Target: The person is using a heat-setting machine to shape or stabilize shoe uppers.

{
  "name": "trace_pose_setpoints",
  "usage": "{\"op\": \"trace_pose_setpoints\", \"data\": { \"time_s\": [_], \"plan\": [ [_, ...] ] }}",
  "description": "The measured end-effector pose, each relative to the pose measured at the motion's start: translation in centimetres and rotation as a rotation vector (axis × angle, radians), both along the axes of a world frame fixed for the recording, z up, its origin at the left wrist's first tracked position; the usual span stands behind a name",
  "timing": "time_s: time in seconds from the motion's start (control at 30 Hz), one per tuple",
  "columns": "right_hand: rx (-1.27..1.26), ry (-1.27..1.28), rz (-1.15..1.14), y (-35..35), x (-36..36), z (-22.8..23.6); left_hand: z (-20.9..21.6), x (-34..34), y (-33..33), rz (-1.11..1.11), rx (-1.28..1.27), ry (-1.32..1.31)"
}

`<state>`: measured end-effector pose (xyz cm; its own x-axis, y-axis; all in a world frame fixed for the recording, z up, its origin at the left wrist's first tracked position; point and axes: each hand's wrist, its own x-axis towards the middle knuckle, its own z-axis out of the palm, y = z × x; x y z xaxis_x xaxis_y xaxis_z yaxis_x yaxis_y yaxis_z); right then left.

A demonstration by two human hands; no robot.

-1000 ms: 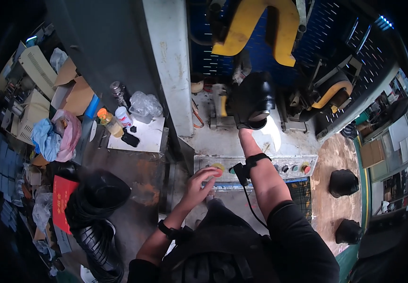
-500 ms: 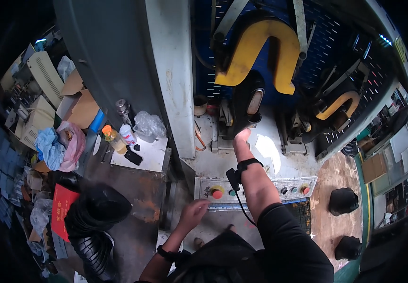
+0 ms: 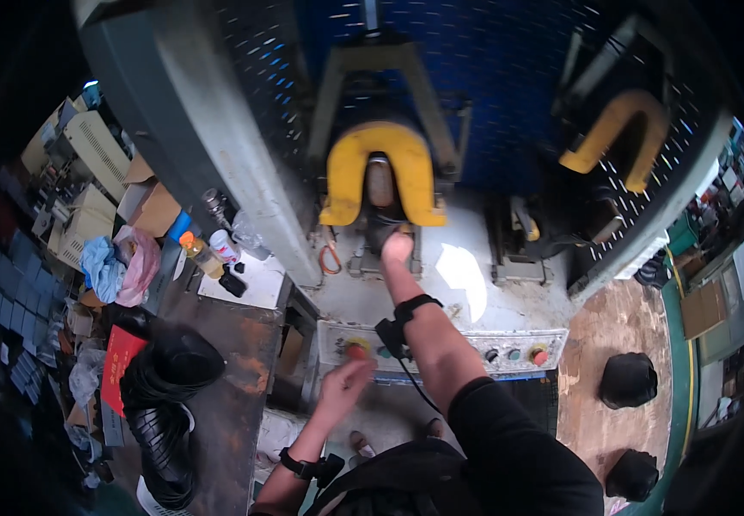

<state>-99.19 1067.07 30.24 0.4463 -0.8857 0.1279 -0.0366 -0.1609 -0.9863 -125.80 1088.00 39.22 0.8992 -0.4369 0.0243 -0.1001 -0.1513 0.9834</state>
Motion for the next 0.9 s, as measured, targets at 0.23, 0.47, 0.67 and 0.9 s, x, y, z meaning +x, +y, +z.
{"op": "trace_pose_setpoints", "data": {
  "time_s": [0.23, 0.47, 0.67, 0.9],
  "plan": [
    [0.79, -0.154, 0.758, -3.5, -13.7, 2.6, 8.0, -0.1, -12.1, -0.103, -0.101, -0.156],
    [0.989, 0.048, 0.832, -16.1, -37.5, 5.0, 14.1, 0.5, -29.5, -0.138, 0.082, -0.658],
    [0.958, -0.135, 0.559, -21.3, -46.7, 6.0, 14.0, 3.4, -33.7, 0.253, 0.163, -1.151],
    [0.848, -0.416, 0.427, -23.5, -53.2, 9.0, 11.6, -6.1, -27.3, -0.083, 0.001, -1.38]
  ]
}}
